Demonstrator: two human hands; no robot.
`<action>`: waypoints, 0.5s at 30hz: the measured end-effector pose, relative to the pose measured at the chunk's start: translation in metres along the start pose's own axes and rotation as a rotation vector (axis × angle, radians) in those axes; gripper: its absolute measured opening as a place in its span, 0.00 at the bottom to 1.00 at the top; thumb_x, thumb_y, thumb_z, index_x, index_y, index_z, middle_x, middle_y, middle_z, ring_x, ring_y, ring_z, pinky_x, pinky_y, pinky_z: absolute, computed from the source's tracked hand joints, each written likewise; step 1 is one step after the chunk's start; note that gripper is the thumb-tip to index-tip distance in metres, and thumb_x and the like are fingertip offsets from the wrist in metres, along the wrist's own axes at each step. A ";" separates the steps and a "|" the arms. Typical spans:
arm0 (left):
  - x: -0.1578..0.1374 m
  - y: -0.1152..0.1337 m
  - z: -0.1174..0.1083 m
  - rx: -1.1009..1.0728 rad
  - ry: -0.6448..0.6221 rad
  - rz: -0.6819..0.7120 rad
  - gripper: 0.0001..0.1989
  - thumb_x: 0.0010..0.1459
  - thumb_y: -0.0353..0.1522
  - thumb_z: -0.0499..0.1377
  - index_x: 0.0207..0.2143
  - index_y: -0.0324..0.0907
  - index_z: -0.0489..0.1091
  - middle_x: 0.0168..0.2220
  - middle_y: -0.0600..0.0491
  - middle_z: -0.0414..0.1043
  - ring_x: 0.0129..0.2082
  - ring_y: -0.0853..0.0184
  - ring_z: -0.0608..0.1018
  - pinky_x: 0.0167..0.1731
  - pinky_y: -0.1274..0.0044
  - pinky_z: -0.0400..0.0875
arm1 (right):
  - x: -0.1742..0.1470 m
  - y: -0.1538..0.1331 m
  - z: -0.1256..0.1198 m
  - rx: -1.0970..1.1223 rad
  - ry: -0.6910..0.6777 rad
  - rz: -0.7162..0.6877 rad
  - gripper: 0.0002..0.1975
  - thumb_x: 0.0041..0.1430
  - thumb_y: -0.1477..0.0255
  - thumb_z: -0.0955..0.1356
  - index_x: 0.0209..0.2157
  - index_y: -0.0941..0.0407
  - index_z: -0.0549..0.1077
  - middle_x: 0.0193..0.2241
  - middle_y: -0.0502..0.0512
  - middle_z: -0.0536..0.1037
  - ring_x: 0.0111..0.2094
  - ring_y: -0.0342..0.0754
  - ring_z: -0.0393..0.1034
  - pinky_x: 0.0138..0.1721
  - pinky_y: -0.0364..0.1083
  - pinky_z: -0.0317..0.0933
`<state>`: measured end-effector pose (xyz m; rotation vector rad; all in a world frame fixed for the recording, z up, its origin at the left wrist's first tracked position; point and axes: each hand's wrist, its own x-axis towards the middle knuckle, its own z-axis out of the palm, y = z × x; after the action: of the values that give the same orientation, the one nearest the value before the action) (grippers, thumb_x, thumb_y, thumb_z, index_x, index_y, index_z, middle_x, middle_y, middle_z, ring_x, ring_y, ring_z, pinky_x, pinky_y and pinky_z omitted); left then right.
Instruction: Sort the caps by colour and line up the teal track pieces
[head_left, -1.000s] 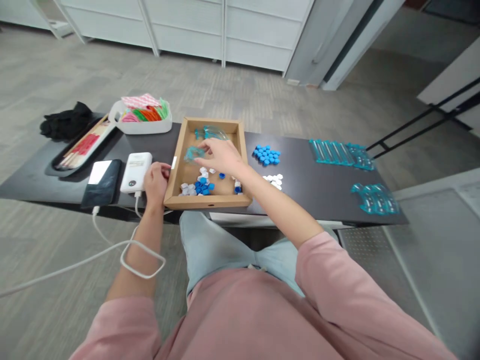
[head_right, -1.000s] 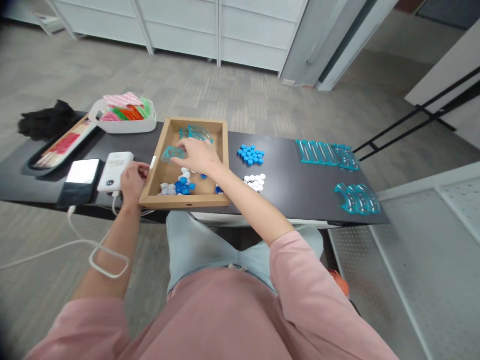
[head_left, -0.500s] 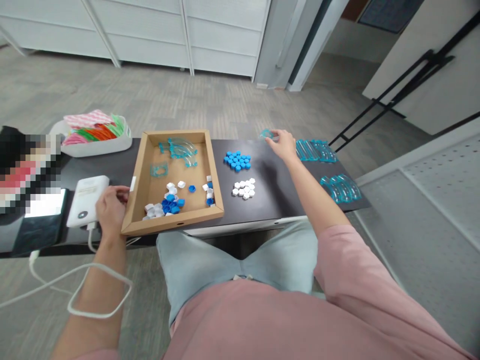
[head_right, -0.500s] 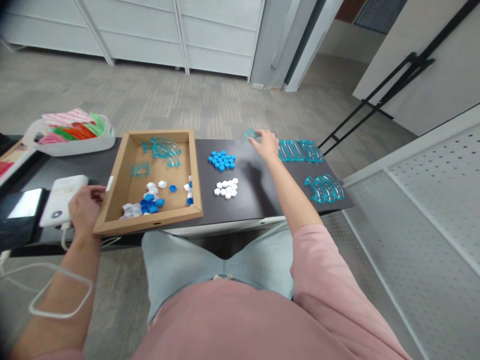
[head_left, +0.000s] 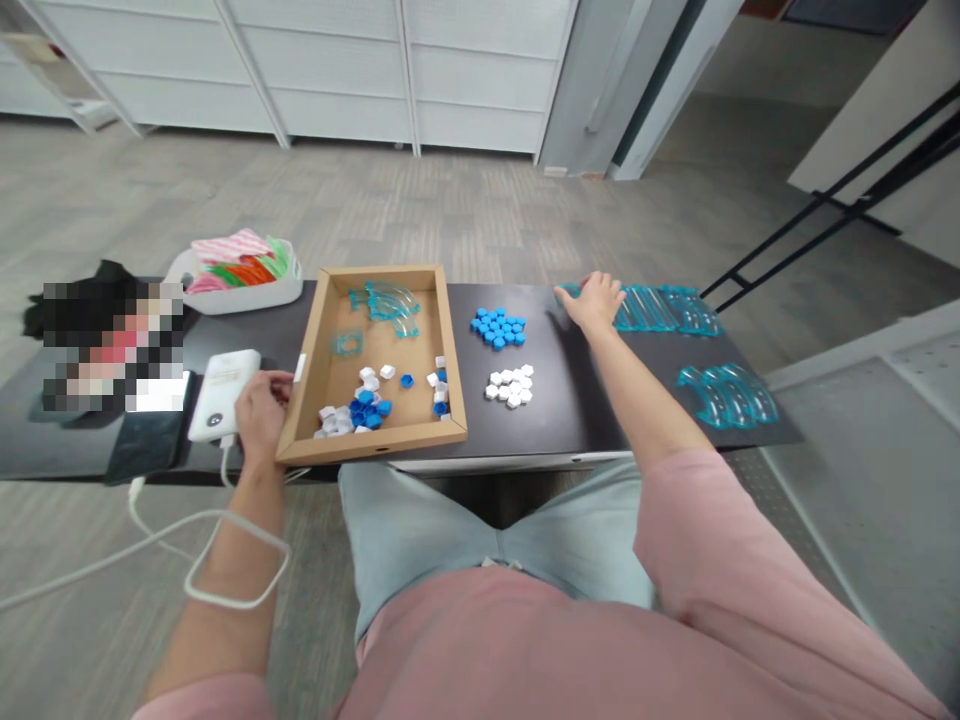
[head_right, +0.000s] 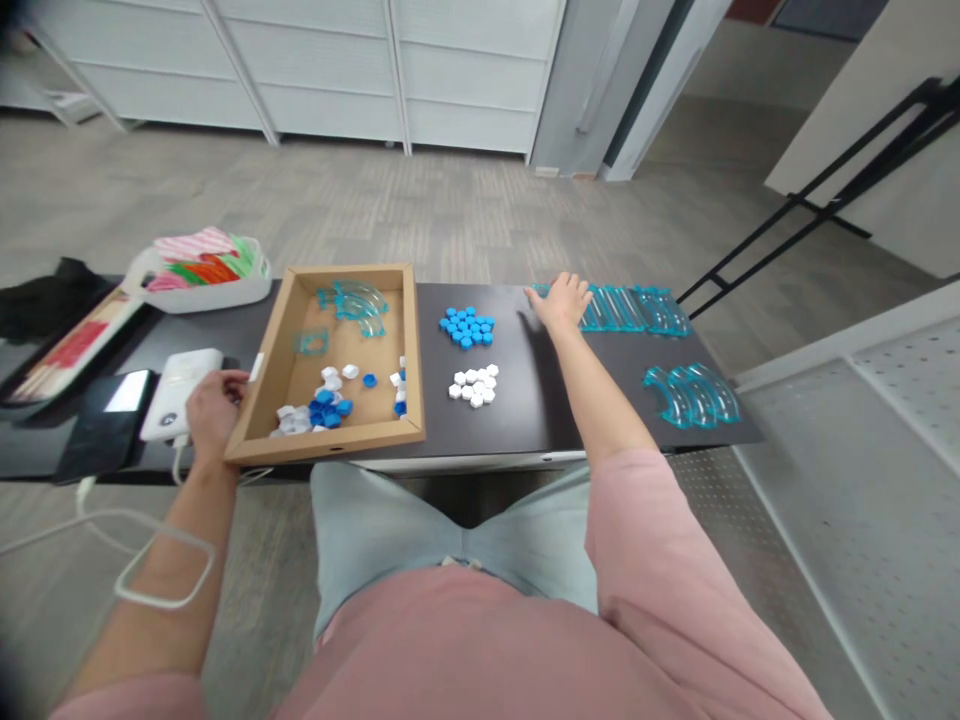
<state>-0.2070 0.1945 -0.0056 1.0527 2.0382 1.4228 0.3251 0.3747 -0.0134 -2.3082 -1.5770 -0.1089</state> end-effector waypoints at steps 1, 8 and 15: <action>0.000 -0.001 0.001 -0.024 0.011 -0.020 0.14 0.67 0.30 0.52 0.29 0.44 0.72 0.24 0.54 0.66 0.27 0.64 0.69 0.29 0.77 0.63 | -0.003 -0.008 -0.002 0.025 0.012 -0.045 0.29 0.80 0.52 0.73 0.65 0.63 0.77 0.69 0.85 0.78 0.72 0.78 0.68 0.71 0.72 0.59; 0.003 -0.014 0.002 -0.095 -0.004 -0.037 0.19 0.76 0.27 0.51 0.30 0.45 0.73 0.26 0.52 0.67 0.29 0.64 0.70 0.31 0.73 0.64 | -0.080 -0.156 -0.035 0.240 -0.221 -0.788 0.17 0.82 0.60 0.70 0.62 0.52 0.82 0.63 0.68 0.85 0.67 0.72 0.73 0.70 0.69 0.62; 0.003 -0.018 0.004 -0.139 -0.019 -0.038 0.22 0.80 0.26 0.50 0.31 0.45 0.73 0.26 0.54 0.65 0.28 0.65 0.70 0.33 0.71 0.64 | -0.162 -0.301 -0.021 0.029 -0.460 -1.164 0.24 0.77 0.66 0.73 0.68 0.59 0.78 0.71 0.71 0.81 0.72 0.70 0.69 0.73 0.63 0.59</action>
<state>-0.2118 0.1959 -0.0240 0.9604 1.9061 1.5051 -0.0093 0.3210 0.0362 -1.1311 -2.9057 0.1814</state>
